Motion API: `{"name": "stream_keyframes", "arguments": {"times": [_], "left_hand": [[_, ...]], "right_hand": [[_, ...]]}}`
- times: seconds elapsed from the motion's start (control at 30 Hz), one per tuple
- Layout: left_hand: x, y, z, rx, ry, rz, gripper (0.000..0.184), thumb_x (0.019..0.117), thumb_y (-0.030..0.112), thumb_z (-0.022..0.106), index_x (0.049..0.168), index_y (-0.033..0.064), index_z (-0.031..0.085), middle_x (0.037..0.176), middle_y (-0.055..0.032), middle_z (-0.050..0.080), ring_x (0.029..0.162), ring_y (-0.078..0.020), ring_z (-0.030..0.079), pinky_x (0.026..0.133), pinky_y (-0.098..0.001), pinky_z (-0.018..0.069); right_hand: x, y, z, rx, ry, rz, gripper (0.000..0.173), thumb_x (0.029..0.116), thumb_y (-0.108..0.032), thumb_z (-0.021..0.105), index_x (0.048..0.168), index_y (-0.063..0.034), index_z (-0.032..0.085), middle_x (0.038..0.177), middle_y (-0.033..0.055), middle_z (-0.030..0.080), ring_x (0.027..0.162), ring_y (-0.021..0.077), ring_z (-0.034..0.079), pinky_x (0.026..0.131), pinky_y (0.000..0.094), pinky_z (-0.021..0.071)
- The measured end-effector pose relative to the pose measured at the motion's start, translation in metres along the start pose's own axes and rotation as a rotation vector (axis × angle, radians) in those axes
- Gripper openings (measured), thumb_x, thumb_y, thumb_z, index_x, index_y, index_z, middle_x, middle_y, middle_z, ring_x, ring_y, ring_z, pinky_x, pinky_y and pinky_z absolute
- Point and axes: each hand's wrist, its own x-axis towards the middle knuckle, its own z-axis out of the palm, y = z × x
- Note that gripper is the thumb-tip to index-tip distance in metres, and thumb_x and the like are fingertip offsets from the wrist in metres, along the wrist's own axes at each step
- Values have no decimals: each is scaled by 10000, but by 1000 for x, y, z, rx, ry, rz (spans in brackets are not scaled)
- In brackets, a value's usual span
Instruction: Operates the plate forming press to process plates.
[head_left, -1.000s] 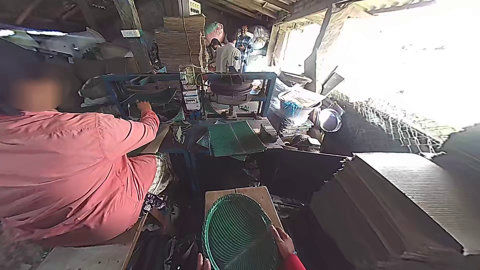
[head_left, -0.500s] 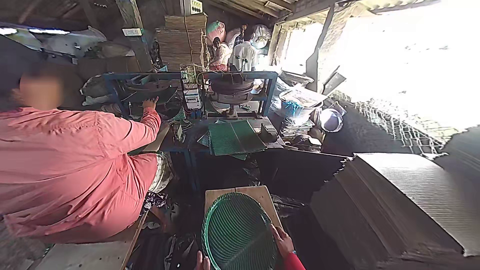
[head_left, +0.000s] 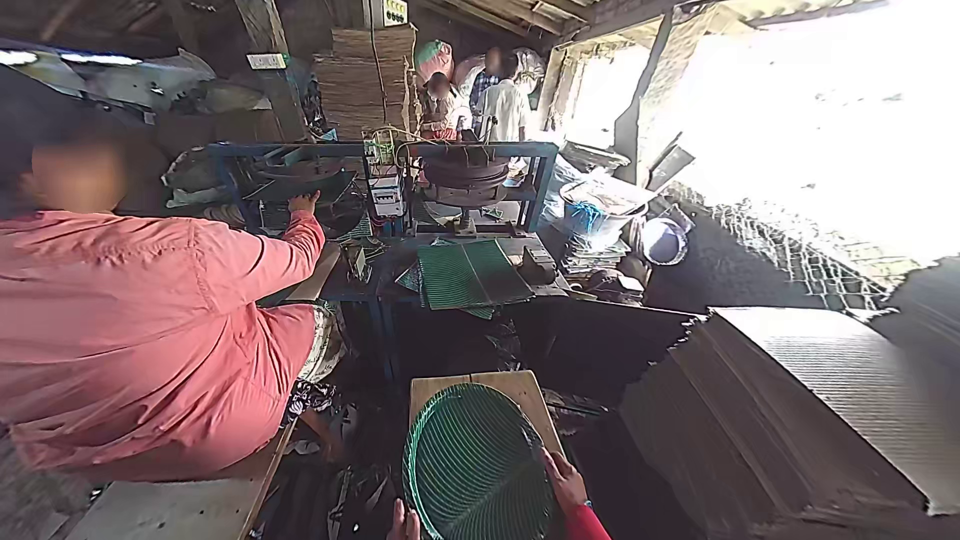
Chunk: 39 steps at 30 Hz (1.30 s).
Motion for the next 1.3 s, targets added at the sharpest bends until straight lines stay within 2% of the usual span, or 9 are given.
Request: {"name": "stream_keyframes", "arguments": {"times": [0.17,0.4,0.5,0.8,0.9,1.1,1.3], "left_hand": [[6,-9,5,-9,10,9,584,1103,222,407,1580,-77,249,1471,-352,492,1391,-450,497,1187,-532,369],[2,-3,3,-63,4,4,583,1105,186,418,1572,-106,225,1519,-372,418,1445,-462,423,1224,-519,303],[-2,-2,2,-87,10,18,582,1103,185,425,1567,-111,234,1494,-378,447,1430,-470,441,1220,-521,310],[16,-19,15,-80,31,4,580,1101,191,447,1572,-87,256,1503,-346,461,1423,-442,464,1219,-493,329],[8,-10,8,-115,-9,-36,577,1104,181,438,1581,-75,237,1603,-314,328,1502,-402,360,1257,-467,254],[7,-6,5,-136,-16,-17,570,1103,179,446,1570,-88,257,1591,-319,349,1501,-394,365,1257,-455,258],[5,-6,1,-130,-41,-11,571,1109,193,436,1568,-94,255,1597,-312,343,1511,-377,353,1265,-440,243]], "right_hand": [[0,-1,0,-5,-17,25,420,1064,-335,562,1215,27,711,1214,258,702,1197,385,646,1088,582,422],[1,-2,0,-6,-7,36,424,1057,-331,579,1226,37,704,1220,268,697,1208,403,639,1089,592,421],[1,-2,1,11,17,22,407,1056,-313,584,1196,49,710,1191,274,704,1178,404,652,1070,594,433],[2,-4,1,-28,3,39,436,1068,-348,554,1231,29,702,1221,268,696,1202,407,641,1080,605,423],[0,-4,1,-29,8,36,438,1069,-343,555,1241,34,697,1237,275,690,1220,416,632,1093,612,409],[2,0,4,-39,19,15,455,1072,-349,546,1253,45,687,1255,293,675,1238,439,612,1093,628,392],[-1,-3,3,-36,29,15,443,1076,-341,539,1258,35,690,1259,276,681,1244,415,618,1102,615,393]]}}
